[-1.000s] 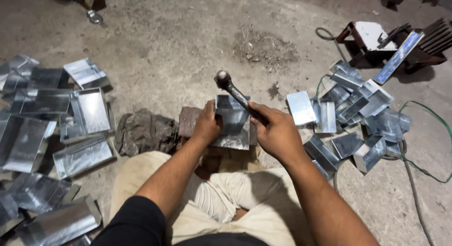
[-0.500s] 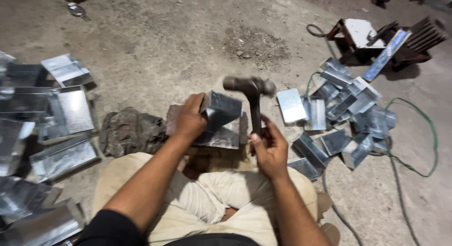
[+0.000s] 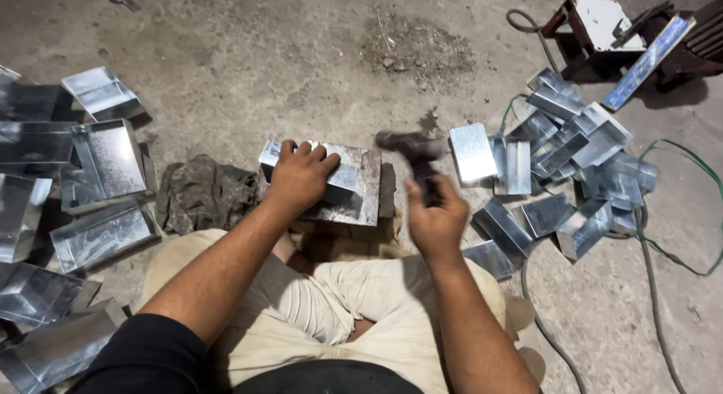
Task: The person sits on the floor and repeatedly hammers small rectangular metal pieces on a block to flatten or shape them. They pick up each piece, position it on the block, strike it with a hammer, and then place it aside.
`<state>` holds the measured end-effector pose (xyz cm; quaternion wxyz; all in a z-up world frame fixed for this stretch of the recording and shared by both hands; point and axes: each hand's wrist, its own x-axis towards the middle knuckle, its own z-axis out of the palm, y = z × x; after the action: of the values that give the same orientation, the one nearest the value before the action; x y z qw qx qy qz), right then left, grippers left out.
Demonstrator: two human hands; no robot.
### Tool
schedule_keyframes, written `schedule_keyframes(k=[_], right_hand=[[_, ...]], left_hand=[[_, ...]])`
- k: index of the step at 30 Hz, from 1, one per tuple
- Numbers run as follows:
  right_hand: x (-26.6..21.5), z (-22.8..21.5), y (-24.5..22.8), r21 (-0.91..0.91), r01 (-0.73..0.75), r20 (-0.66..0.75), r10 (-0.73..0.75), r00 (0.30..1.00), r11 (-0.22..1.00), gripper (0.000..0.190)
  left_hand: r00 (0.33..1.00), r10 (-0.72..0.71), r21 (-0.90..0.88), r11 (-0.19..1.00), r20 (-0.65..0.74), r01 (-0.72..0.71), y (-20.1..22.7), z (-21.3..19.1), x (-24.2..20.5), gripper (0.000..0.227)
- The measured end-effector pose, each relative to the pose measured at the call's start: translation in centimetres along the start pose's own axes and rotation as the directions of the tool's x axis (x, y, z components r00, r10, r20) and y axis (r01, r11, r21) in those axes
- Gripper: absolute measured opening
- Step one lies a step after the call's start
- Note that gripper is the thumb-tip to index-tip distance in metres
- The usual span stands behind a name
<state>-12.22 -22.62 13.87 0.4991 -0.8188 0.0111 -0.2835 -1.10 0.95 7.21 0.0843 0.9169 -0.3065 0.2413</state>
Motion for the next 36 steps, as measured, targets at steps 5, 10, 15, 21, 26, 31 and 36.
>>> schedule_keyframes(k=[5,10,15,21,26,31,36], right_hand=[[0.9,1.4,1.1,-0.174,-0.056,0.24,0.098,0.966,0.983,0.036],[-0.2,1.6,1.3,-0.088,-0.093,0.133,0.104,0.986,0.992,0.033],[0.3,1.5,2.9,-0.307,-0.251,0.177,0.315,0.933,0.918,0.039],[-1.7,1.0,5.3,-0.128,-0.326,0.083,0.338,0.938,0.937,0.041],[-1.9,-0.4,3.7,-0.097,-0.112,0.078,0.119,0.99,0.989,0.038],[-3.0,0.3,3.5,-0.05,-0.091,0.079,0.095,0.992,0.995,0.03],[-2.2,2.0,4.5,-0.197,-0.117,0.223,0.16,0.962,0.973,0.032]], left_hand=[[0.999,0.032,0.056,0.998,0.044,-0.035,0.5,-0.4,0.0,0.022],[0.997,-0.008,0.051,0.999,0.072,0.004,0.6,-0.2,0.0,0.021],[0.978,-0.072,-0.002,0.997,0.195,0.074,0.2,0.7,1.0,0.024],[0.943,-0.236,0.04,0.971,0.235,0.234,-1.9,3.1,1.1,0.028],[0.894,-0.321,-0.08,0.929,0.311,0.361,-1.0,4.1,0.5,0.072],[0.849,-0.36,-0.035,0.914,0.388,0.403,0.5,3.6,-0.5,0.073],[0.85,-0.361,-0.017,0.918,0.383,0.397,0.6,3.1,-0.3,0.068]])
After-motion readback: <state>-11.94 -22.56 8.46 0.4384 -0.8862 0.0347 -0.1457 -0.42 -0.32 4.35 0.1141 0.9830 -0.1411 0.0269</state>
